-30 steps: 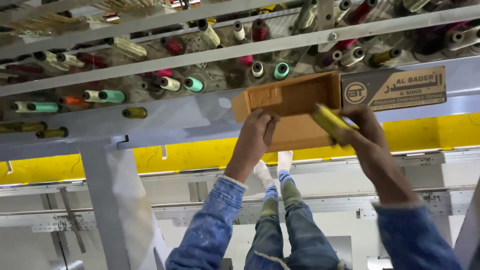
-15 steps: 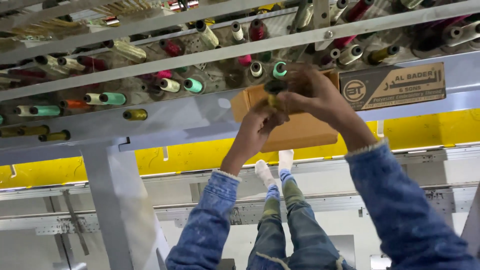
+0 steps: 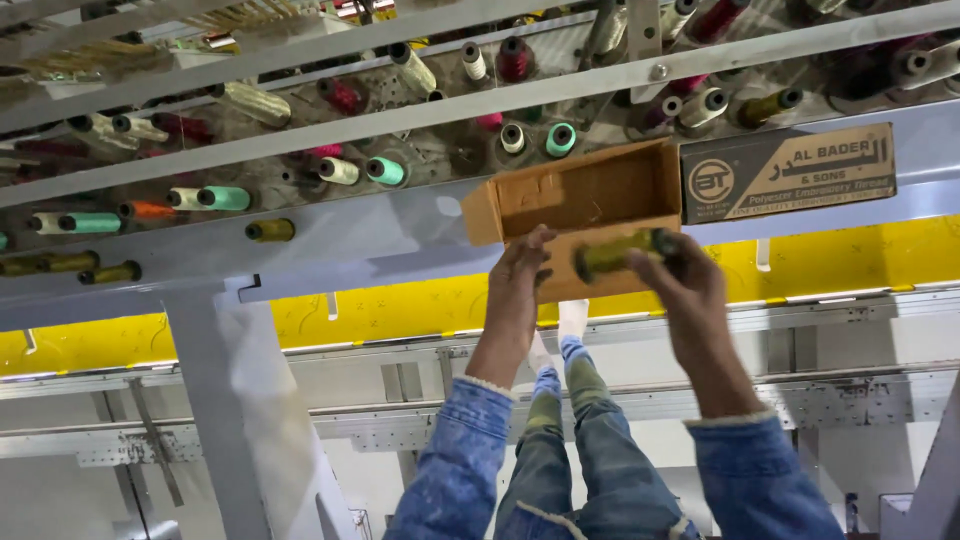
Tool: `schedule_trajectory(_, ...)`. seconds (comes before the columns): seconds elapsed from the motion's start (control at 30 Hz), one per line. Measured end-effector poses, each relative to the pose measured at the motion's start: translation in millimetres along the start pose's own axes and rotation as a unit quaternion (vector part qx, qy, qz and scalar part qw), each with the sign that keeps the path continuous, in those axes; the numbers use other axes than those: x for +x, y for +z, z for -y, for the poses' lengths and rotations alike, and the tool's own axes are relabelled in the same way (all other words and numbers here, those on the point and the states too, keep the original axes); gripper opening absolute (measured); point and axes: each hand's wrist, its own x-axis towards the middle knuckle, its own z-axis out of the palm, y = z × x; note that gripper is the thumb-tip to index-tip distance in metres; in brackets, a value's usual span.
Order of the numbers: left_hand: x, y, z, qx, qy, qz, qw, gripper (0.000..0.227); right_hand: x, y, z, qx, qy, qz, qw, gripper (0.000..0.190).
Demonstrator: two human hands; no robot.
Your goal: Placing and removing green thread cones on spindles of a textile machine from a cardboard box.
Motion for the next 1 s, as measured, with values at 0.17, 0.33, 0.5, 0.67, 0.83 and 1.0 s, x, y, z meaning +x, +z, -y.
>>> schedule_trajectory(0.17,1,-22,10,-0.040,-0.007,-0.015,0.999,0.033,-16,-44,18,0.278,-0.024,0.032,0.960,0.049)
schedule_trajectory(0.33,-5,-39,6,-0.020,0.033,-0.046,0.998,0.028,-18,-73,15,0.184,-0.006,-0.024,0.983,0.053)
schedule_trajectory(0.5,-10,-63,-5,-0.024,-0.023,-0.124,0.992,0.024,-24,-93,0,-0.362,0.023,-0.064,0.930,0.054)
schedule_trajectory(0.67,-6,-86,-21,-0.042,-0.038,-0.174,0.983,0.024,-28,-106,-27,-0.599,-0.139,0.002,0.789,0.048)
schedule_trajectory(0.83,5,-104,-20,-0.066,-0.043,-0.181,0.980,0.024,-20,-121,-46,-0.631,-0.158,0.060,0.757,0.047)
schedule_trajectory(1.0,38,-101,54,-0.116,-0.033,-0.219,0.968,0.023,-8,-101,-68,-0.446,0.100,0.146,0.878,0.049)
